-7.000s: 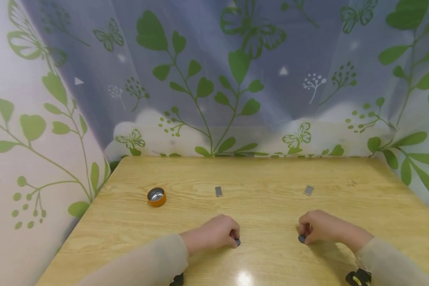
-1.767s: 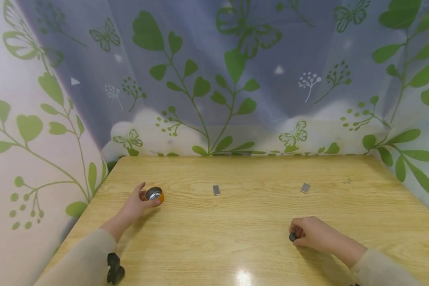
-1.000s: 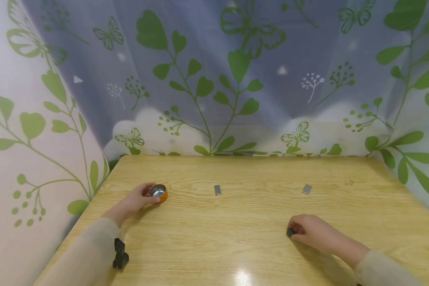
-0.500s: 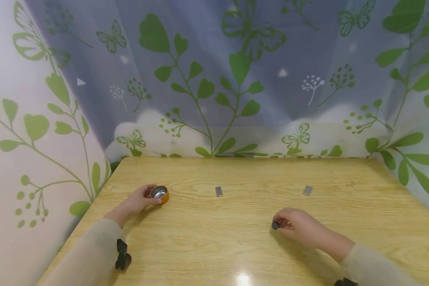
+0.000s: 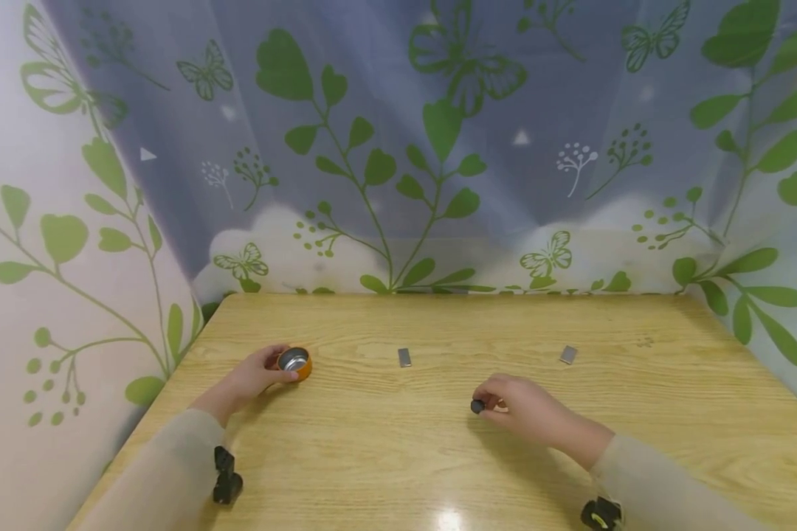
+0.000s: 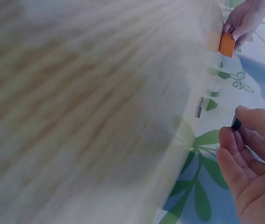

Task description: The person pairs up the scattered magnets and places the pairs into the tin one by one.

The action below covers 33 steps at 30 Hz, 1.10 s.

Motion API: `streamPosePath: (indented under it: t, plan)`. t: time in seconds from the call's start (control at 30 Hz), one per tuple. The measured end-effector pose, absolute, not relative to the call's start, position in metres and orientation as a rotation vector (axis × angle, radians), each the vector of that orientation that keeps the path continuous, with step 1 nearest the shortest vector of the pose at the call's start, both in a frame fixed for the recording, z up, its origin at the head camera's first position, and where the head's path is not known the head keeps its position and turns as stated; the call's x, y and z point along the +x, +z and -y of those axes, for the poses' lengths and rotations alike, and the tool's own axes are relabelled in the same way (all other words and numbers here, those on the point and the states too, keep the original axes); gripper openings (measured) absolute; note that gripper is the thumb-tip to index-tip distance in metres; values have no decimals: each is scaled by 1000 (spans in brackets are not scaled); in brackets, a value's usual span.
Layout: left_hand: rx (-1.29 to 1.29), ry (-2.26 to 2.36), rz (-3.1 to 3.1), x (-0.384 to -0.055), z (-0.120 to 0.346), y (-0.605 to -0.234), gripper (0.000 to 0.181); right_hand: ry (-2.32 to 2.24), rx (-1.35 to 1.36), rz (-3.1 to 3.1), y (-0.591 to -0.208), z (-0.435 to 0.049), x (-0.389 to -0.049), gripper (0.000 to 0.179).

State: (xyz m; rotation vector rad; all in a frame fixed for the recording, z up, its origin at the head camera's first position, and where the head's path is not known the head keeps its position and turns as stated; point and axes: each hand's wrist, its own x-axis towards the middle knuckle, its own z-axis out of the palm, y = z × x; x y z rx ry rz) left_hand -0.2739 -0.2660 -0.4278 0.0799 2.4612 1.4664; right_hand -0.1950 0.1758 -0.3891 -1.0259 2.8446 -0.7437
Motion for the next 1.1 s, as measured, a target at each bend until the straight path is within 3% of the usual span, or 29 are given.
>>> streamPosePath:
  t: [1.1]
  plan:
    - [117, 1444, -2510, -272, 262, -429, 76, -751, -1097, -2808, -392, -87, -232, 11]
